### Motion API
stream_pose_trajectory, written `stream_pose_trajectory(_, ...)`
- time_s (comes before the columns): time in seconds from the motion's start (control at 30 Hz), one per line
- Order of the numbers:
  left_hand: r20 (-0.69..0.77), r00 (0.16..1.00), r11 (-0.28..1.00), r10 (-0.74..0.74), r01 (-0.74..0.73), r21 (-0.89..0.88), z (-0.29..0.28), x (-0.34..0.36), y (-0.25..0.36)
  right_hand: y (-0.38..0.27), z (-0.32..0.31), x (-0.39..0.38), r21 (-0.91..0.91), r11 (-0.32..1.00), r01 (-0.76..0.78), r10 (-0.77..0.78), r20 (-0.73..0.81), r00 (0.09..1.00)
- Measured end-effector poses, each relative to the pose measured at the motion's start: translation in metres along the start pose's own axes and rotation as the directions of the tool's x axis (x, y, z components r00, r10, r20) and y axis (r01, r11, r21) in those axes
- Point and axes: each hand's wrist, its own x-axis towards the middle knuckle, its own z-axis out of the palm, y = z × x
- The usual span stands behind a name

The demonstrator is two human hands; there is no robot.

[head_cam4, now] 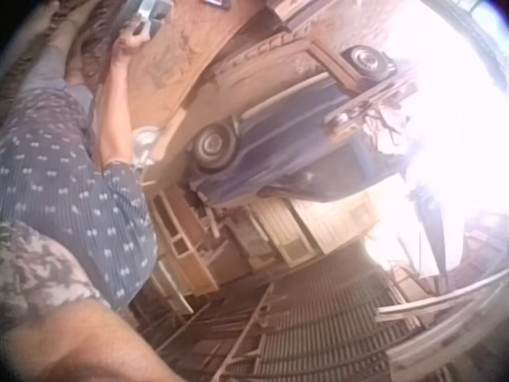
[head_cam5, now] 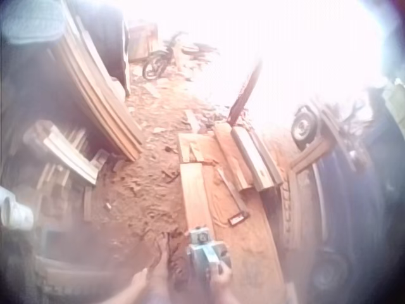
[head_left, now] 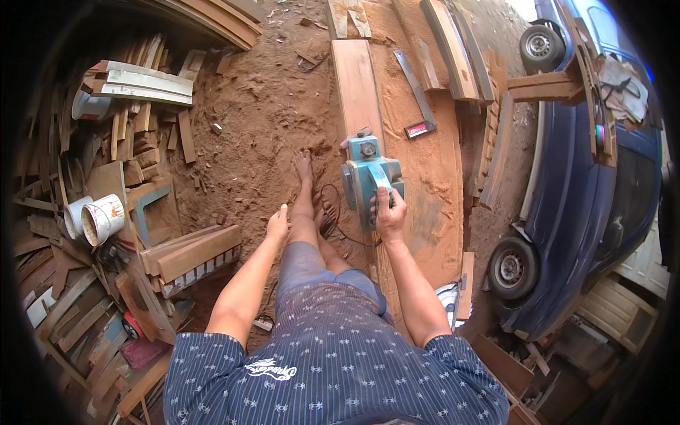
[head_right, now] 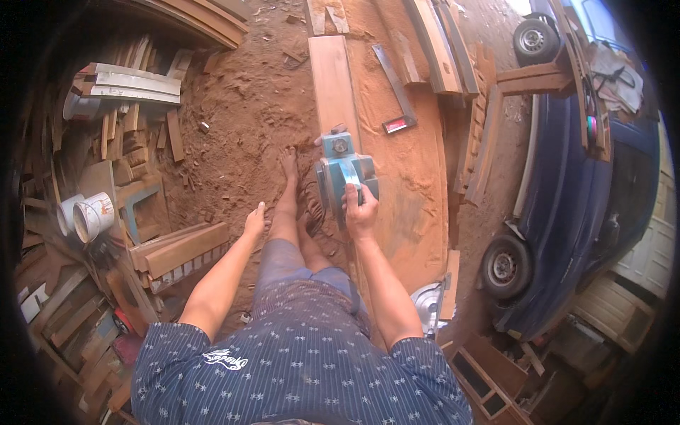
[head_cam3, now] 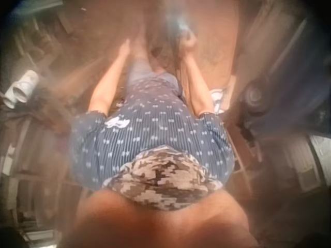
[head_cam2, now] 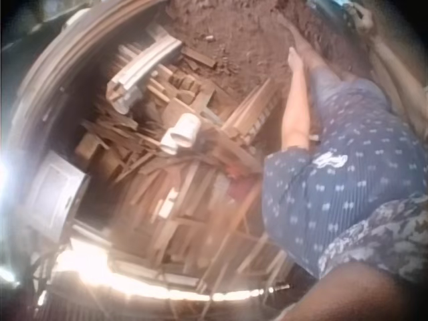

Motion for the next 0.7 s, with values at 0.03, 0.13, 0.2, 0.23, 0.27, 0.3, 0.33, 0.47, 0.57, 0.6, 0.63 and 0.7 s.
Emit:
stream_pose_trajectory(0.03, -0.008, 1.000, 0.999, 0.002, -0.002, -0.034, 0.000, 0.001, -0.003, -0.003, 0.002, 0.011, -0.005, 1.000, 0.003, -0.003, 0.005, 1.000)
stream_pose_trajectory(0.13, -0.048, 0.998, 0.999, -0.033, 0.031, -0.035, -0.028, 0.003, -0.009, -0.017, 0.026, 0.043, -0.003, 1.000, -0.014, 0.014, 0.016, 1.000)
stream_pose_trajectory(0.2, -0.103, 0.995, 0.999, -0.017, 0.013, -0.043, -0.041, 0.014, -0.017, -0.026, 0.041, 0.076, -0.017, 1.000, -0.008, 0.009, 0.033, 0.999)
stream_pose_trajectory(0.23, -0.110, 0.993, 0.998, -0.041, 0.035, -0.058, -0.047, 0.015, -0.018, -0.032, 0.050, 0.093, -0.030, 0.999, 0.014, -0.013, 0.025, 1.000)
stream_pose_trajectory(0.27, -0.119, 0.991, 0.996, -0.065, 0.056, -0.074, -0.052, 0.016, -0.020, -0.039, 0.059, 0.109, -0.043, 0.998, 0.036, -0.035, 0.018, 0.999)
stream_pose_trajectory(0.3, -0.124, 0.988, 0.993, -0.091, 0.081, -0.086, -0.056, 0.014, -0.023, -0.045, 0.068, 0.124, -0.056, 0.997, 0.053, -0.052, 0.008, 0.999)
stream_pose_trajectory(0.33, -0.153, 0.984, 0.991, -0.093, 0.078, -0.104, -0.059, 0.011, -0.025, -0.050, 0.078, 0.141, -0.051, 0.997, 0.063, -0.063, 0.004, 0.998)
stream_pose_trajectory(0.47, -0.263, 0.960, 0.987, -0.095, 0.055, -0.153, -0.073, -0.006, -0.034, -0.069, 0.115, 0.215, -0.097, 0.990, 0.106, -0.108, -0.006, 0.994)
stream_pose_trajectory(0.57, -0.265, 0.949, 0.974, -0.170, 0.120, -0.194, -0.080, -0.014, -0.035, -0.088, 0.145, 0.269, -0.167, 0.979, 0.113, -0.118, -0.020, 0.993)
stream_pose_trajectory(0.6, -0.259, 0.944, 0.968, -0.203, 0.153, -0.199, -0.083, -0.014, -0.036, -0.092, 0.153, 0.288, -0.178, 0.978, 0.112, -0.118, -0.024, 0.993)
stream_pose_trajectory(0.63, -0.257, 0.944, 0.965, -0.209, 0.156, -0.211, -0.085, -0.014, -0.030, -0.096, 0.160, 0.312, -0.158, 0.979, 0.128, -0.134, -0.032, 0.990)
stream_pose_trajectory(0.7, -0.252, 0.941, 0.960, -0.226, 0.170, -0.224, -0.088, -0.018, -0.018, -0.096, 0.172, 0.353, -0.119, 0.982, 0.146, -0.154, -0.057, 0.987)
